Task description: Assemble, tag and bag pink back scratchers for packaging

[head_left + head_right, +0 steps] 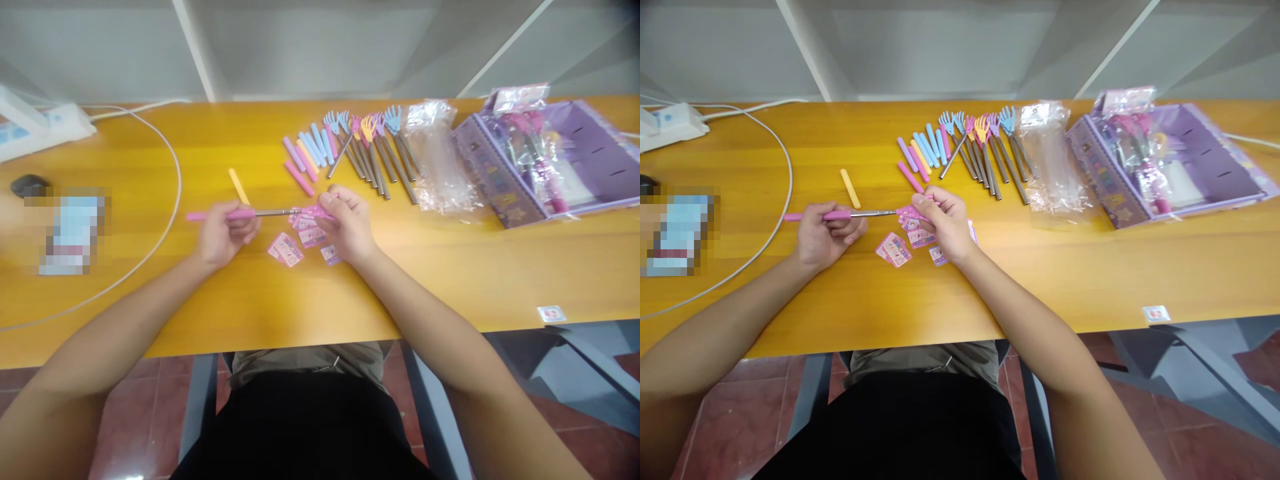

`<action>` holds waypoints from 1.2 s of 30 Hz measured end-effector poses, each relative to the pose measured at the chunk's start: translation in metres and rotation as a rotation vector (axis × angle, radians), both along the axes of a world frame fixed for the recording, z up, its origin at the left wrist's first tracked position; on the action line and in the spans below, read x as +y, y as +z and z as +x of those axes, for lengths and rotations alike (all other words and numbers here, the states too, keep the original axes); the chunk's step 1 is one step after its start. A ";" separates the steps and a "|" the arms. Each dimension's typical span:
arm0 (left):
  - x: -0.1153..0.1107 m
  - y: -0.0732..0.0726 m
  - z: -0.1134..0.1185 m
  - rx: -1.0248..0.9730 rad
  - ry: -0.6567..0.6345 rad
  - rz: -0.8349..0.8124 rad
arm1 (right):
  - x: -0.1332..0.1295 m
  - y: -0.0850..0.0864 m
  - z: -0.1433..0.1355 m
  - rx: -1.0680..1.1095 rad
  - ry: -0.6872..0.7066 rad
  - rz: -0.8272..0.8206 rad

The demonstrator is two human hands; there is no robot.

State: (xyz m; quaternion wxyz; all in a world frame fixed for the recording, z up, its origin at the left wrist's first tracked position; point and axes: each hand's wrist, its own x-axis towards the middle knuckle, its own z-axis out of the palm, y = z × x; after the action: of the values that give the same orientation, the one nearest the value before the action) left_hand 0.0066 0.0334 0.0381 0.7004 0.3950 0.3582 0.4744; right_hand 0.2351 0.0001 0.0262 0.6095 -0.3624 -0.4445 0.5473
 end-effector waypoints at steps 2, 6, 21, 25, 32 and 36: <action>0.002 0.005 0.001 -0.035 0.083 -0.057 | 0.003 0.004 0.006 0.063 -0.065 0.018; 0.013 0.013 0.002 -0.085 0.248 -0.138 | 0.017 0.008 0.030 0.178 -0.244 0.033; 0.074 0.015 -0.049 -0.189 0.456 -0.054 | 0.039 0.027 0.173 0.709 -0.927 0.079; 0.085 0.015 -0.065 -0.207 0.496 -0.020 | 0.033 0.019 0.204 0.828 -1.023 0.103; 0.087 0.014 -0.065 -0.218 0.449 -0.015 | 0.042 0.006 0.209 0.779 -1.088 0.071; 0.087 0.014 -0.062 -0.217 0.464 -0.023 | 0.041 0.005 0.215 0.738 -1.097 0.094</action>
State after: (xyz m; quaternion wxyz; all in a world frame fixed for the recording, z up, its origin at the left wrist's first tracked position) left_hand -0.0552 0.1203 0.0525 0.6118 0.2411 0.3671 0.6579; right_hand 0.4503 0.0414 0.0307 0.9273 -0.2980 0.0191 0.2256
